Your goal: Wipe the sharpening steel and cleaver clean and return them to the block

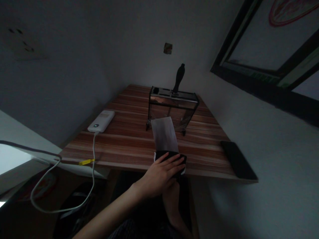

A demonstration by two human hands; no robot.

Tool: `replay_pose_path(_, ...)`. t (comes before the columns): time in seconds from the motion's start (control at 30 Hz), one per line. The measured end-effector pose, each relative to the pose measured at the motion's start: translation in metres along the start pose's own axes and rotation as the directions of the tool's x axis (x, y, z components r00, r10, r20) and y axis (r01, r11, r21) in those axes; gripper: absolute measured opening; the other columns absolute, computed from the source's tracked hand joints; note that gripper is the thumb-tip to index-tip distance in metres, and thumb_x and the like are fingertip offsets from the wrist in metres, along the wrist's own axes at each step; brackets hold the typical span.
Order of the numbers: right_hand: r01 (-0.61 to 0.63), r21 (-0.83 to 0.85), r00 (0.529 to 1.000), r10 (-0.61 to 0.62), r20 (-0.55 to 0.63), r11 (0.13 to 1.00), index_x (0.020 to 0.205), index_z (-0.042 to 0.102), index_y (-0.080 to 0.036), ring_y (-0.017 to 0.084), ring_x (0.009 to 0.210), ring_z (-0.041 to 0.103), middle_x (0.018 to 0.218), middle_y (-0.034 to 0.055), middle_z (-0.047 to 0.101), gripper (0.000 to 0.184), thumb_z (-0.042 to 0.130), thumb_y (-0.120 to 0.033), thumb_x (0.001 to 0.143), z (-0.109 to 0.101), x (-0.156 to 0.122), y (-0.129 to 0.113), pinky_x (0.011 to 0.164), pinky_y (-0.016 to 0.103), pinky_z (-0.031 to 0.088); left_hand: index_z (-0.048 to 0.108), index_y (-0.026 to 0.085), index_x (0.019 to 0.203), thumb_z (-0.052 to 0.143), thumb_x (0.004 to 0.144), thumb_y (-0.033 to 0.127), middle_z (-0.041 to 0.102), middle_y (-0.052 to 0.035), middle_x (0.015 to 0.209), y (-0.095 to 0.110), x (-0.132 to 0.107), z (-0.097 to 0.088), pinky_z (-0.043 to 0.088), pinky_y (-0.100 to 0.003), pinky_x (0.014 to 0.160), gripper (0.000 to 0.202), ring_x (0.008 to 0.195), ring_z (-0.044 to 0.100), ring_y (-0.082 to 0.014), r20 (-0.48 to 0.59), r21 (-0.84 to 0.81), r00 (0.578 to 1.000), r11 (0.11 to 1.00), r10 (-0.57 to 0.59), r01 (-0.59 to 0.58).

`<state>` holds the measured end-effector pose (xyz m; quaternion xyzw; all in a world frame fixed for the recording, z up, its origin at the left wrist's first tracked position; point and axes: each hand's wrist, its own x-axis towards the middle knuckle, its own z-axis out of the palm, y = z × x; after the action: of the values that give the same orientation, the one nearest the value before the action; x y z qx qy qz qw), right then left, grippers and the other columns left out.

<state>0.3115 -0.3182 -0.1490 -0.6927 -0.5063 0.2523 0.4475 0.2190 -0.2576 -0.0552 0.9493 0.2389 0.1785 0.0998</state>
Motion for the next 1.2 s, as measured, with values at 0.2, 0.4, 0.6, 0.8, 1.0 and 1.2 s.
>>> replay_pose_path(0.2,-0.072,0.304,0.997,0.061,0.046,0.950,0.066,0.058,-0.016,0.011,0.035,0.046,0.042,-0.0028,0.052,0.033,0.057,-0.046,0.078,-0.006,-0.001,-0.015,0.036,0.020,0.035,0.030,0.025,0.142,0.044,0.093,0.024,0.027,-0.0006,0.152,-0.017,0.014,-0.008,0.012,-0.040,0.115,0.050,0.142,0.017,-0.0154,-0.064,0.115,0.998,0.993,-0.029,0.036)
replay_pose_path(0.4,-0.093,0.299,0.995,0.081,0.051,0.950,0.067,0.060,-0.015,0.009,0.036,0.042,0.043,-0.0048,0.048,0.036,0.059,-0.049,0.078,-0.005,-0.003,-0.017,0.036,0.019,0.033,0.032,0.025,0.141,0.043,0.093,0.023,0.028,-0.0001,0.152,-0.042,0.035,-0.026,0.012,-0.041,0.115,0.049,0.142,0.017,-0.0158,-0.133,0.201,0.988,0.975,-0.072,0.098)
replay_pose_path(0.6,-0.102,0.303,0.995,0.092,0.045,0.948,0.068,0.061,-0.014,0.009,0.034,0.040,0.042,-0.0054,0.045,0.038,0.060,-0.051,0.077,-0.005,-0.004,-0.017,0.035,0.018,0.032,0.035,0.024,0.140,0.041,0.094,0.023,0.029,-0.0007,0.152,-0.065,0.051,-0.040,0.013,-0.043,0.115,0.046,0.142,0.018,-0.0175,-0.234,0.244,0.964,0.952,-0.126,0.183)
replay_pose_path(0.8,-0.097,0.314,0.995,0.079,0.069,0.944,0.067,0.060,-0.015,0.008,0.035,0.039,0.041,-0.0059,0.044,0.036,0.059,-0.050,0.078,-0.007,-0.004,-0.018,0.034,0.018,0.031,0.035,0.024,0.140,0.041,0.094,0.024,0.029,-0.0026,0.152,-0.076,0.058,-0.046,0.014,-0.045,0.115,0.047,0.141,0.020,-0.0189,-0.292,0.245,0.937,0.932,-0.193,0.268)
replay_pose_path(1.0,-0.103,0.311,0.992,0.077,0.096,0.945,0.070,0.061,-0.015,0.008,0.035,0.039,0.042,-0.0060,0.044,0.034,0.060,-0.047,0.078,-0.008,-0.002,-0.015,0.034,0.018,0.031,0.034,0.023,0.141,0.042,0.093,0.022,0.029,-0.0027,0.151,-0.067,0.052,-0.042,0.012,-0.046,0.115,0.049,0.141,0.019,-0.0193,-0.331,0.233,0.922,0.929,-0.202,0.287)
replay_pose_path(1.2,-0.093,0.298,0.993,0.065,0.101,0.950,0.067,0.058,-0.016,0.008,0.036,0.040,0.044,-0.0059,0.044,0.034,0.058,-0.047,0.078,-0.010,-0.002,-0.017,0.035,0.018,0.030,0.032,0.023,0.142,0.043,0.092,0.019,0.029,-0.0030,0.152,-0.043,0.031,-0.019,0.013,-0.045,0.115,0.051,0.142,0.018,-0.0188,-0.231,0.194,0.958,0.956,-0.173,0.219)
